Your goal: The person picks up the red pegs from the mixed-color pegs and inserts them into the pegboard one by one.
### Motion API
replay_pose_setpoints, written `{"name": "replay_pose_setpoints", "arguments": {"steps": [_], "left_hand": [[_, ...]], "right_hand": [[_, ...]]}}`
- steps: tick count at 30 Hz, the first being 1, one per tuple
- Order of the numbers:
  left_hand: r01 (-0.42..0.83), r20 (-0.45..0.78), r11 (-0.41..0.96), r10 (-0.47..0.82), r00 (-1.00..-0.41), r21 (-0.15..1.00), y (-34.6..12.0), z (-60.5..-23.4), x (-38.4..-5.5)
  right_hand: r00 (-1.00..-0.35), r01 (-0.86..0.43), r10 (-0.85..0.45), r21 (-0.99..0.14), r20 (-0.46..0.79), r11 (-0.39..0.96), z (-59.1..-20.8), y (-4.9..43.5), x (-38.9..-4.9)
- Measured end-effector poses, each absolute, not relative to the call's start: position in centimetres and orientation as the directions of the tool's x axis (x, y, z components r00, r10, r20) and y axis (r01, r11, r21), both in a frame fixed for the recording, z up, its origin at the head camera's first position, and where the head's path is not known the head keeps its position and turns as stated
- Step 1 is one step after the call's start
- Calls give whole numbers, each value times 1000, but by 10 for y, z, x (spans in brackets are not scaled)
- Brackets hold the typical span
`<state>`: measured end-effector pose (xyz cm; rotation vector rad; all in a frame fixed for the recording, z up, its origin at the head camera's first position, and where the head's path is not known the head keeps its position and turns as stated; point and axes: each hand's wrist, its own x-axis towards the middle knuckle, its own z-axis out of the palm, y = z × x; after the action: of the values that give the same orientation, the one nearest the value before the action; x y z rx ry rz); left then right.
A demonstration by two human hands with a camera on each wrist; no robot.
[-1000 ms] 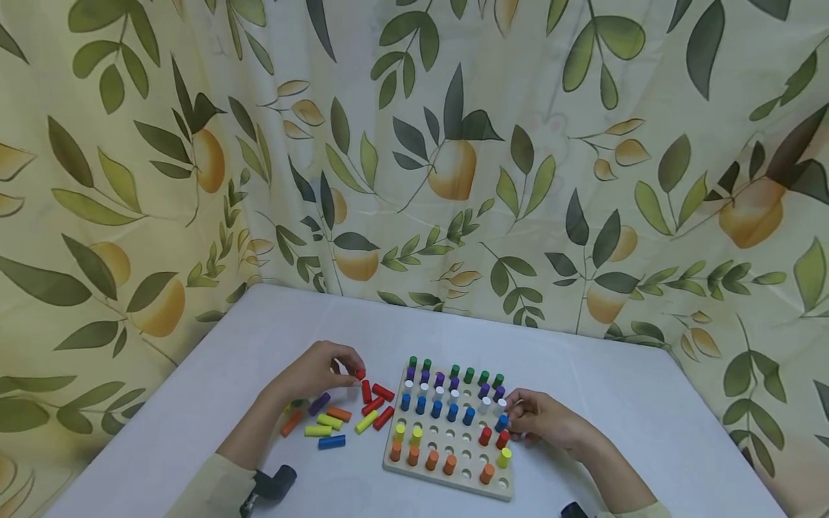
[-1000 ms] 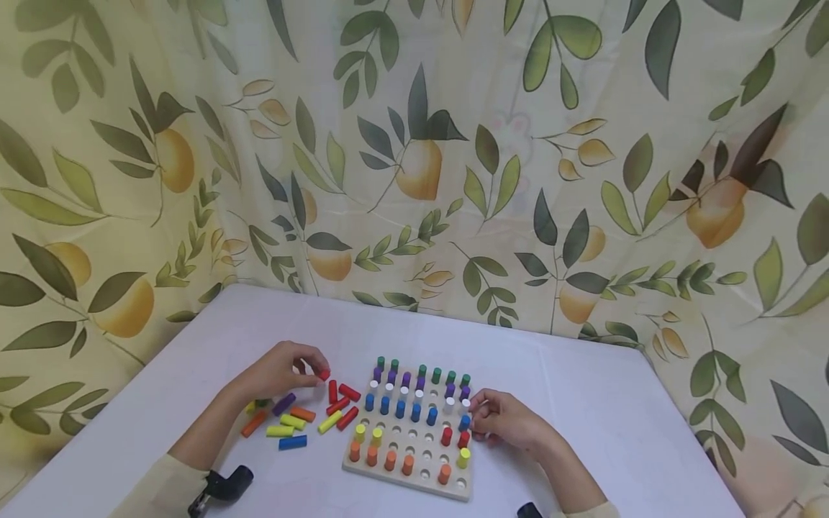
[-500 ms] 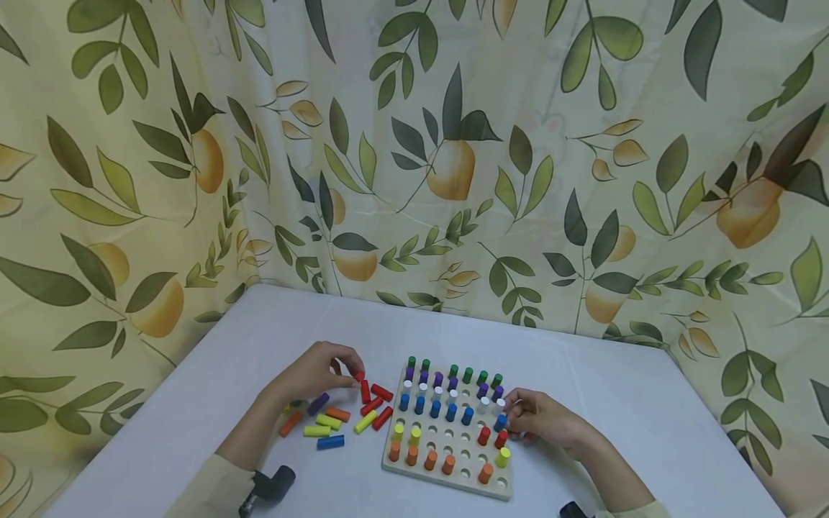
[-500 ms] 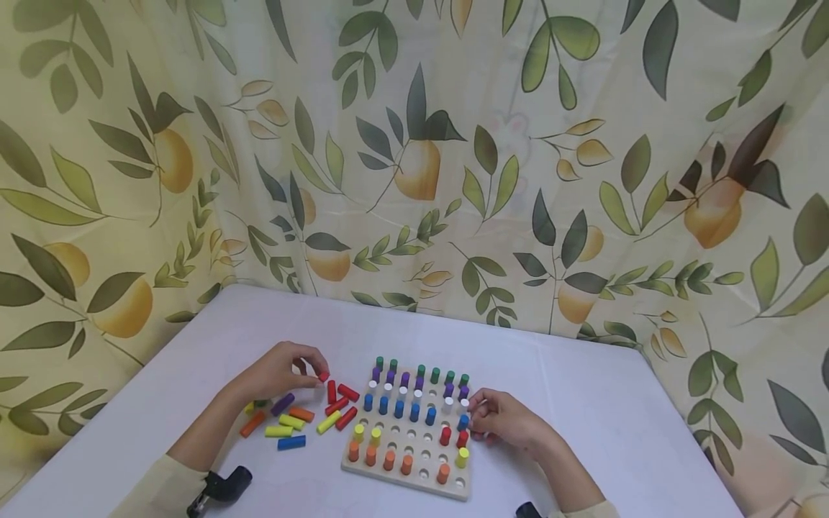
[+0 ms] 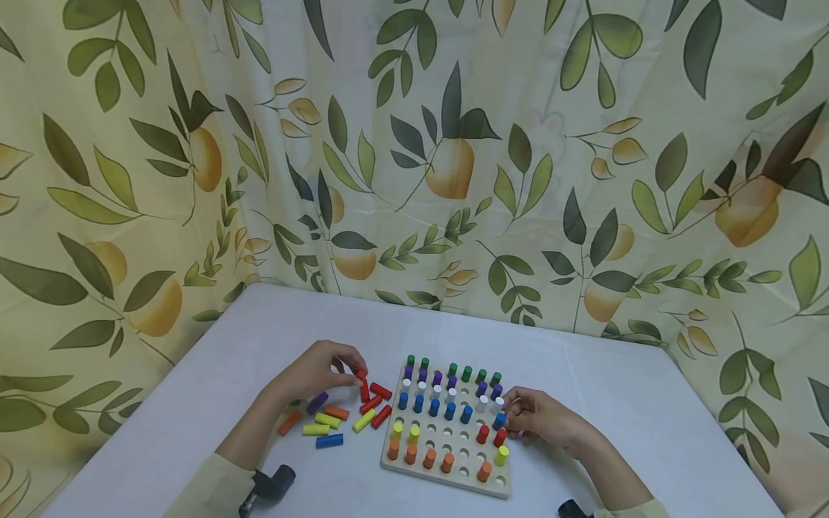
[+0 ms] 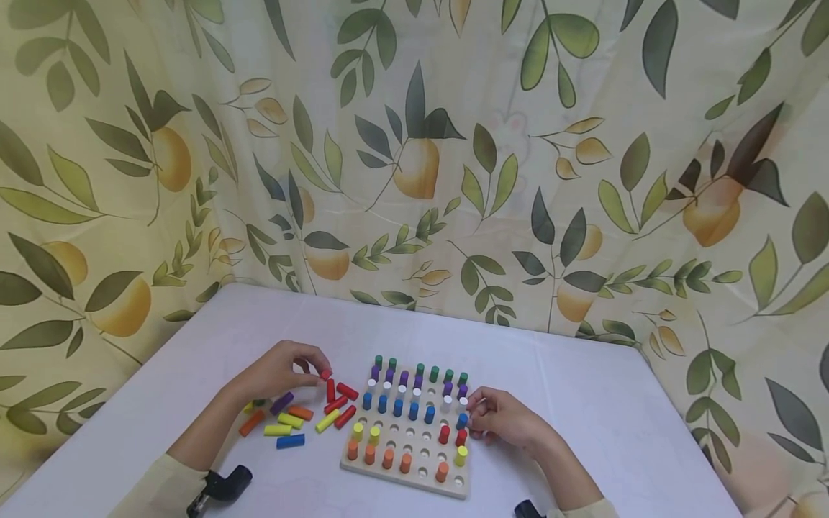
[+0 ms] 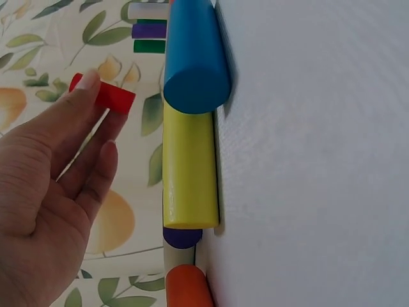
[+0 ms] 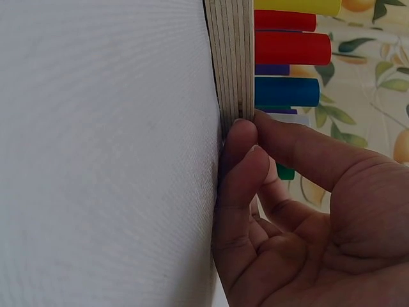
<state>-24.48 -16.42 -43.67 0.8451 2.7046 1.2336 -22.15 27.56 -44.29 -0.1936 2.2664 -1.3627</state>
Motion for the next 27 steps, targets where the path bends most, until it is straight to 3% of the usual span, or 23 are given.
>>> {"name": "replay_pose_setpoints", "arguments": {"steps": [27], "left_hand": [[502,207,495,535,-819,709,-151,-427,-240]], "right_hand": [[-869,119,-371,-865,-328,487,-444,277,-221]]}}
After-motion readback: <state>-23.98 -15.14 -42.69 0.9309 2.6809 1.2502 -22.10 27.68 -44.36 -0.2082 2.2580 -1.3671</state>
